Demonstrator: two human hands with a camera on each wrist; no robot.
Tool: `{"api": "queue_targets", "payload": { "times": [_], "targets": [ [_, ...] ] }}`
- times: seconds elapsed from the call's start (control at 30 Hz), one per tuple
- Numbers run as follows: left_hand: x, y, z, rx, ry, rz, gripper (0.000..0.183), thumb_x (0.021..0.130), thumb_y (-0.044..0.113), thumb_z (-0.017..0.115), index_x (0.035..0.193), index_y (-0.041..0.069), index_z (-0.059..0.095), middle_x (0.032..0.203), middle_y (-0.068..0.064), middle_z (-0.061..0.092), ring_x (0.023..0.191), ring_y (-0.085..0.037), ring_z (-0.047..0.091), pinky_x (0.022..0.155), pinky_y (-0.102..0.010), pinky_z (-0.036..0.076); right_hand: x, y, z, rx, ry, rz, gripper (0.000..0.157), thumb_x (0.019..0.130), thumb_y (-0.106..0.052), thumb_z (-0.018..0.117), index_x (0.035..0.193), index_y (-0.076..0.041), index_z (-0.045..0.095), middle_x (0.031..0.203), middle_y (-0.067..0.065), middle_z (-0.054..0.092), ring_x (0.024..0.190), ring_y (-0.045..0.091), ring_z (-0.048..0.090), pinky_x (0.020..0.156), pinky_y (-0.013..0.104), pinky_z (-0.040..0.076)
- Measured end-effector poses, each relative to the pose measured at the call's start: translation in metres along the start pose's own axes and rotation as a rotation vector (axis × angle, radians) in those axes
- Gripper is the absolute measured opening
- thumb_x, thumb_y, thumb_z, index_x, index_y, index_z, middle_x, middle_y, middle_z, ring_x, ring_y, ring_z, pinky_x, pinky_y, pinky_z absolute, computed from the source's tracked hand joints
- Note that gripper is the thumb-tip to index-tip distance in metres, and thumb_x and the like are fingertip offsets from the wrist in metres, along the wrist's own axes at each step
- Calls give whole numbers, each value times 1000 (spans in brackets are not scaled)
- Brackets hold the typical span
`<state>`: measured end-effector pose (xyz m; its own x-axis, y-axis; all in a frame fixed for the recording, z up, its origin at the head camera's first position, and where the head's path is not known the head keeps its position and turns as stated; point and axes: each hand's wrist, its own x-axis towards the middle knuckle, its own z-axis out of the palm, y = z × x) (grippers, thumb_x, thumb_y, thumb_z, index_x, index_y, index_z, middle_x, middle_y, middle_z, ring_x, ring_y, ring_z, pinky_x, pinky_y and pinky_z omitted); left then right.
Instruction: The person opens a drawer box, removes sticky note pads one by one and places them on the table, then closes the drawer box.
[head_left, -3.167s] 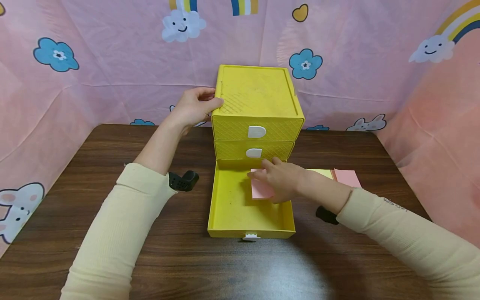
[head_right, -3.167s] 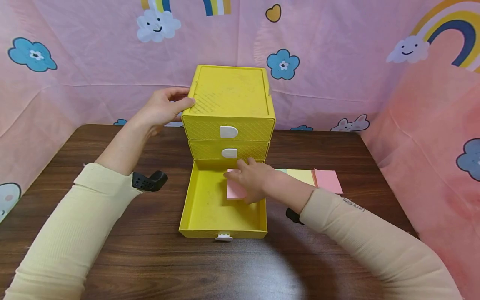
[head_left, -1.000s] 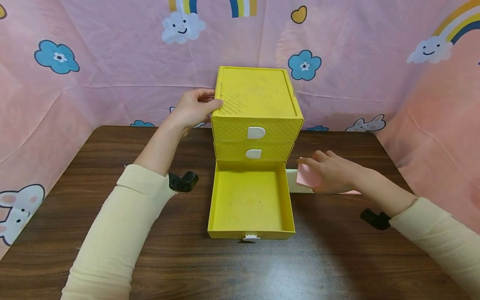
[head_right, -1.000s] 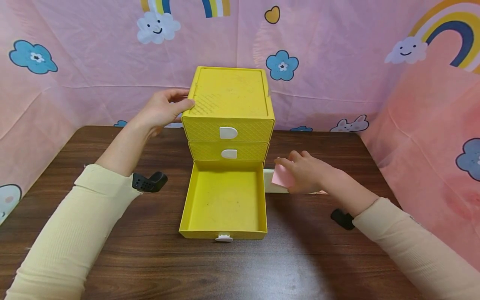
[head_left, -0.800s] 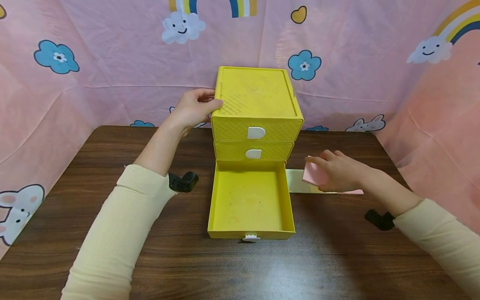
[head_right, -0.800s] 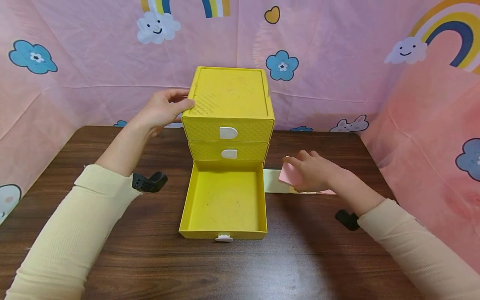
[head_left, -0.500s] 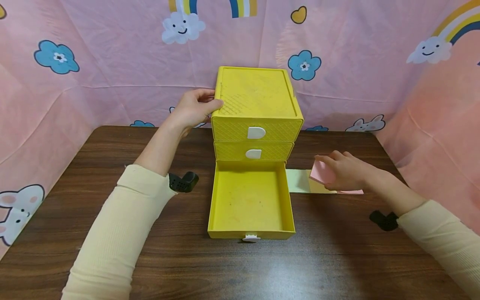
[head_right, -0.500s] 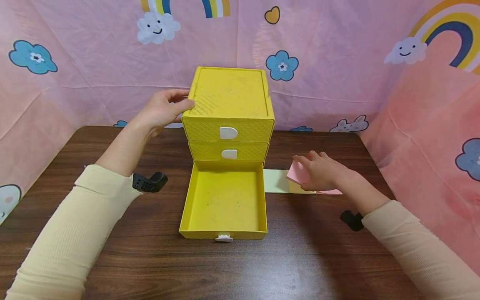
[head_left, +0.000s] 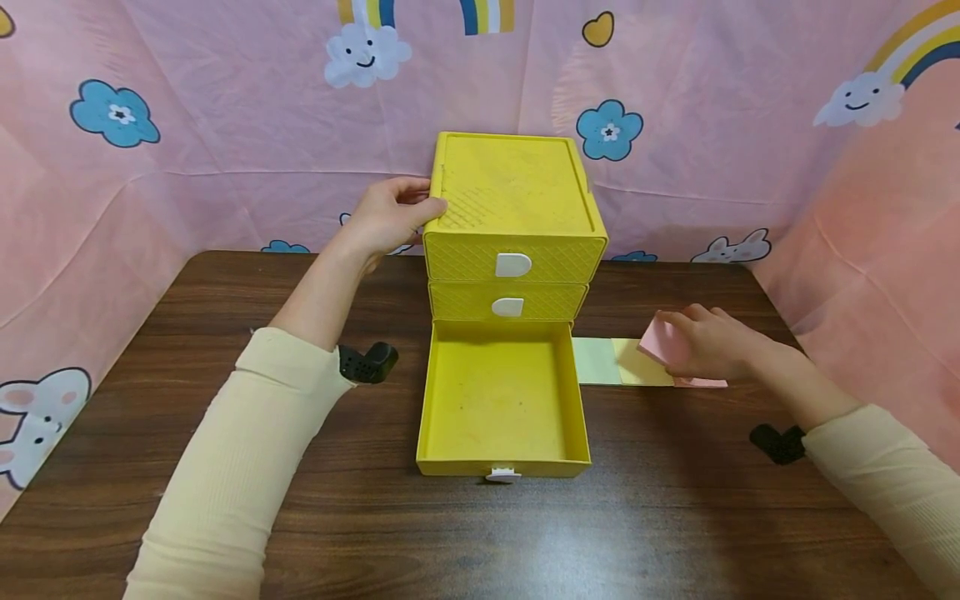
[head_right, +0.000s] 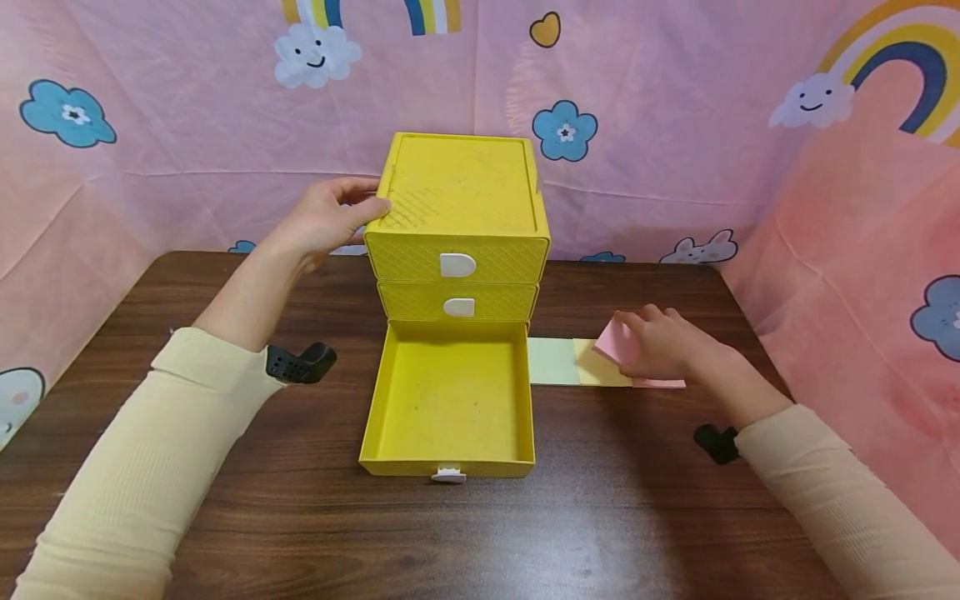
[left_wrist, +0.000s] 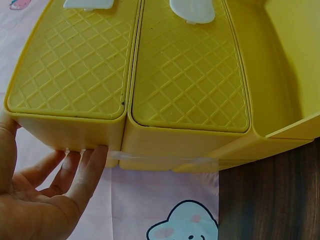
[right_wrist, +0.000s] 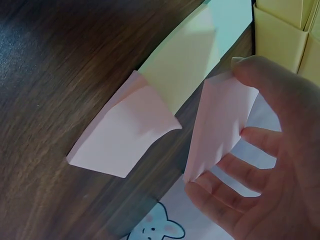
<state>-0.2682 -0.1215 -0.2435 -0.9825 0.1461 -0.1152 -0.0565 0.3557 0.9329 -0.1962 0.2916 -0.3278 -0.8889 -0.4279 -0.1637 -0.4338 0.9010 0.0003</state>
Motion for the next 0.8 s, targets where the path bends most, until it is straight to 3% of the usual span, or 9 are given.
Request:
{"api": "queue_targets", "payload": {
  "times": [0.57, 0.8],
  "targets": [
    [0, 1, 1, 16, 8, 2, 53, 91, 31, 57, 140, 16, 41, 133, -7, 45, 109, -19, 54, 89, -33, 51, -7, 32, 15, 71, -52, 182, 81, 78, -48, 65, 135, 4, 39, 120, 36, 45, 110, 49, 44, 92, 63, 34],
    [-1, 1, 1, 20, 7, 1, 54, 91, 31, 56, 140, 15, 40, 134, -7, 44, 110, -19, 54, 88, -32, 51, -12, 40, 20, 78, -59, 206, 81, 82, -48, 60, 134, 8, 37, 121, 39, 44, 111, 54, 41, 91, 64, 34]
  ]
}}
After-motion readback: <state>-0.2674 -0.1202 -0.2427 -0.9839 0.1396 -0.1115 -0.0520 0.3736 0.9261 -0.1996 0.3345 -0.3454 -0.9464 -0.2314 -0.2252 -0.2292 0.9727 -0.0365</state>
